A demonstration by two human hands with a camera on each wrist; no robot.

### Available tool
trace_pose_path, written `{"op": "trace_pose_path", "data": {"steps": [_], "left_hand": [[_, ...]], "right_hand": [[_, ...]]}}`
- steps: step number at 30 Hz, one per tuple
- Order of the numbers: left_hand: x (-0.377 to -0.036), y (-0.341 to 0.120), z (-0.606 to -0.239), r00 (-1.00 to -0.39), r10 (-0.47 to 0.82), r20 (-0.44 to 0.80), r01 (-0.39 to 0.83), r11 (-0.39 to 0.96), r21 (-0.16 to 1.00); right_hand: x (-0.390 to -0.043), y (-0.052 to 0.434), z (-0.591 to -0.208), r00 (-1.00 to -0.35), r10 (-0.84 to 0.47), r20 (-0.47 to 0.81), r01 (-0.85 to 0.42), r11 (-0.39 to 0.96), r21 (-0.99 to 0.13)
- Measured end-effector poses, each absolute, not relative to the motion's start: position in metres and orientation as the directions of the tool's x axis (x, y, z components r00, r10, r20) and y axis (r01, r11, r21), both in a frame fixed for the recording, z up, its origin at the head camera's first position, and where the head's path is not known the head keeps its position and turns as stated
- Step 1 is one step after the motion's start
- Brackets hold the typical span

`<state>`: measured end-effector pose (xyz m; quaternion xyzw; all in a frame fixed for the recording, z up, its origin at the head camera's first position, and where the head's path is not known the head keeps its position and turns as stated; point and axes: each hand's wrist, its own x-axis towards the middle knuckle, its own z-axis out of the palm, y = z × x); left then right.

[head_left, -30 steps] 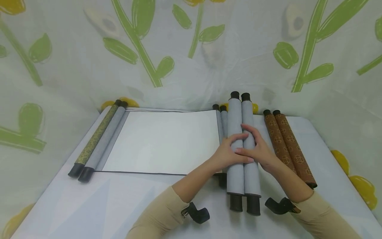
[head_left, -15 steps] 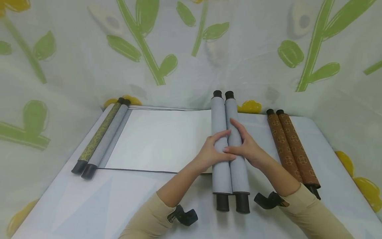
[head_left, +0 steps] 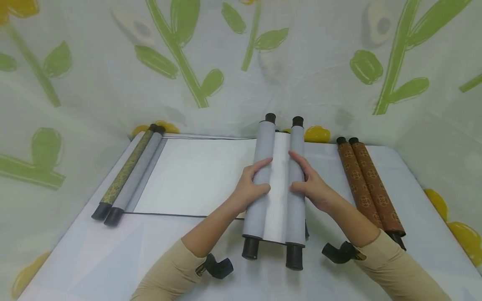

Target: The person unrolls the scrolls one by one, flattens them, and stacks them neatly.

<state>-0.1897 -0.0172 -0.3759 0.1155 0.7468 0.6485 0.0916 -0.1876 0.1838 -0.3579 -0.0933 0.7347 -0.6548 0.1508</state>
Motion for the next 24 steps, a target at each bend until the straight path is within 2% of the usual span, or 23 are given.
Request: {"op": "trace_pose_path", "data": {"steps": [9, 24], "left_hand": [[-0.188, -0.019, -0.374, -0.975, 0.223, -0.019, 0.036, 0.238, 0.971], [-0.192, -0.035, -0.375, -0.98, 0.196, -0.041, 0.015, 0.276, 0.961]], "right_hand": [[-0.191, 0.173, -0.36, -0.978, -0.193, -0.082, 0.038, 0.225, -0.974], [-0.2, 0.181, -0.35, -0.943, -0.326, -0.071, -0.054, 0.36, -0.932]]}}
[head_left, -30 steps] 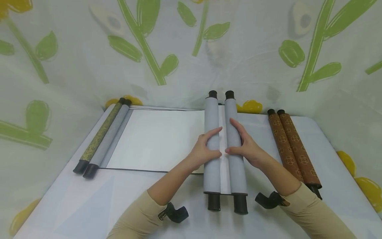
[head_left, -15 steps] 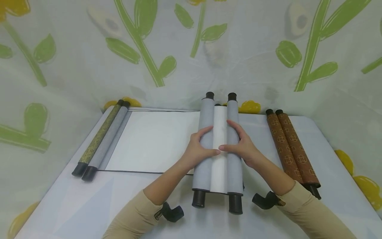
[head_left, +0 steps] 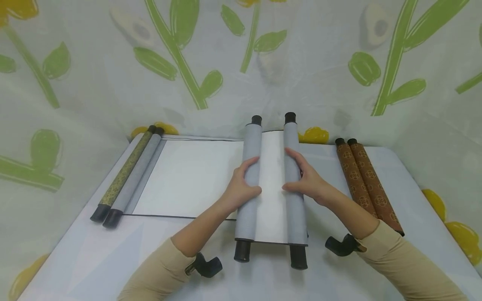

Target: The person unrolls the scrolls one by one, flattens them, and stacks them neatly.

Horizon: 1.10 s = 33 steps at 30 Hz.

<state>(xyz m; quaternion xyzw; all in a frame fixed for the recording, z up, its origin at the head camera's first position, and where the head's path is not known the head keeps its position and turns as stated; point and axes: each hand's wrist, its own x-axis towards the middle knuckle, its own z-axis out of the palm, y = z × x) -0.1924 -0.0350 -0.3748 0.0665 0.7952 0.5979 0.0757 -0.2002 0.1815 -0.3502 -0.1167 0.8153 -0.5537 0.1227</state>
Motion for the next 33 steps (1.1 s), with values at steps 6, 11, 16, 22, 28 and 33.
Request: {"op": "trace_pose_path", "data": {"steps": [6, 11, 16, 22, 28, 33], "left_hand": [[-0.191, -0.042, -0.374, -0.982, 0.181, -0.047, 0.003, 0.264, 0.965], [-0.191, -0.041, -0.376, -0.984, 0.168, -0.055, -0.001, 0.31, 0.951], [-0.195, -0.041, -0.377, -0.988, 0.15, -0.022, 0.03, 0.337, 0.941], [-0.198, -0.044, -0.376, -0.986, 0.166, -0.032, 0.03, 0.36, 0.932], [-0.2, -0.048, -0.374, -0.983, 0.18, -0.047, 0.026, 0.386, 0.922], [-0.201, -0.056, -0.371, -0.979, 0.199, -0.045, 0.043, 0.415, 0.909]], "right_hand": [[-0.2, 0.182, -0.351, -0.963, -0.249, -0.101, 0.015, 0.326, -0.945], [-0.199, 0.18, -0.356, -0.988, -0.137, -0.078, 0.025, 0.352, -0.936], [-0.198, 0.178, -0.358, -0.994, -0.104, -0.034, -0.011, 0.402, -0.915], [-0.199, 0.18, -0.358, -0.993, -0.115, -0.024, -0.023, 0.39, -0.92], [-0.197, 0.183, -0.357, -0.991, -0.124, -0.046, -0.008, 0.405, -0.914], [-0.196, 0.186, -0.356, -0.988, -0.132, -0.083, 0.014, 0.453, -0.891]]}}
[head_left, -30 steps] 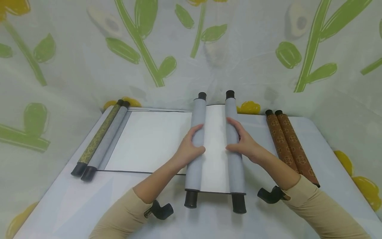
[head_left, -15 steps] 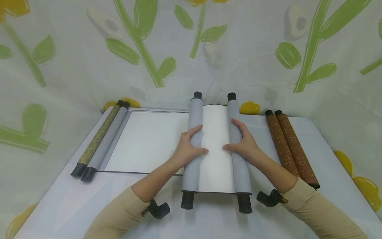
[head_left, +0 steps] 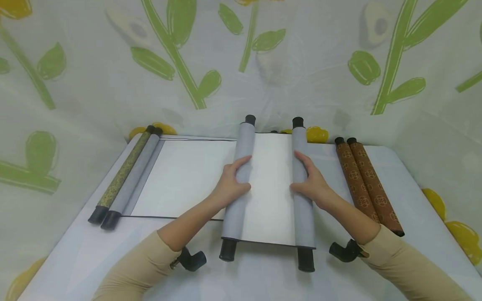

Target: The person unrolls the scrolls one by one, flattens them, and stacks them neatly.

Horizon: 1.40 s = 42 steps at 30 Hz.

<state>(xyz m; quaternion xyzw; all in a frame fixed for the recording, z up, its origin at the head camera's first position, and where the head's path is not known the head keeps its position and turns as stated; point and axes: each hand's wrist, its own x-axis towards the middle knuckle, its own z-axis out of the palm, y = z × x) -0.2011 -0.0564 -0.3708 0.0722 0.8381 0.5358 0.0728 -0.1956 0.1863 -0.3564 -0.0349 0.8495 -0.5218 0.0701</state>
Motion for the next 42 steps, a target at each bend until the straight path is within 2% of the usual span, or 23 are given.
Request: {"op": "trace_pose_path", "data": {"steps": [7, 17, 34, 42], "left_hand": [[-0.204, -0.066, -0.369, -0.978, 0.205, -0.032, 0.051, 0.385, 0.921], [-0.205, -0.068, -0.372, -0.984, 0.174, -0.037, 0.047, 0.453, 0.89], [-0.205, -0.088, -0.371, -0.983, 0.176, -0.059, 0.038, 0.501, 0.865], [-0.207, -0.092, -0.371, -0.986, 0.159, -0.052, 0.037, 0.51, 0.859]], "right_hand": [[-0.198, 0.19, -0.357, -0.991, -0.091, -0.093, 0.042, 0.453, -0.89], [-0.197, 0.193, -0.356, -0.994, -0.083, -0.065, 0.02, 0.462, -0.886], [-0.194, 0.198, -0.356, -0.987, -0.102, -0.124, 0.066, 0.446, -0.892], [-0.199, 0.197, -0.358, -0.996, -0.088, -0.035, -0.017, 0.524, -0.852]]}}
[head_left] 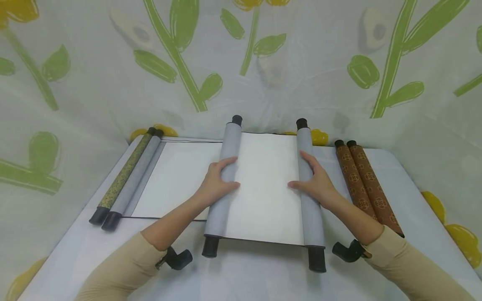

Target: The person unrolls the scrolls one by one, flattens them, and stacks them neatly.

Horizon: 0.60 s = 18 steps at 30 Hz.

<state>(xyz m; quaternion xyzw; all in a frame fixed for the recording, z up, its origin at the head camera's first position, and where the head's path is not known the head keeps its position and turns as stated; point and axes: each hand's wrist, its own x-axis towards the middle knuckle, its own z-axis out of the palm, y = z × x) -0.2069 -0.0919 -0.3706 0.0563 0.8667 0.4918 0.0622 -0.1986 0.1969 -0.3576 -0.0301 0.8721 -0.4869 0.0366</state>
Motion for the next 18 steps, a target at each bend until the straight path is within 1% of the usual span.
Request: {"op": "trace_pose_path", "data": {"steps": [3, 12, 18], "left_hand": [[-0.208, -0.093, -0.37, -0.986, 0.159, -0.05, 0.039, 0.513, 0.857], [-0.208, -0.096, -0.369, -0.987, 0.151, -0.061, 0.031, 0.541, 0.84], [-0.209, -0.105, -0.37, -0.986, 0.165, -0.037, 0.062, 0.556, 0.829]], "right_hand": [[-0.201, 0.197, -0.358, -0.995, -0.095, -0.017, -0.036, 0.529, -0.848], [-0.197, 0.2, -0.357, -0.992, -0.123, -0.018, -0.048, 0.516, -0.855], [-0.195, 0.206, -0.355, -0.984, -0.167, -0.058, -0.043, 0.545, -0.838]]}}
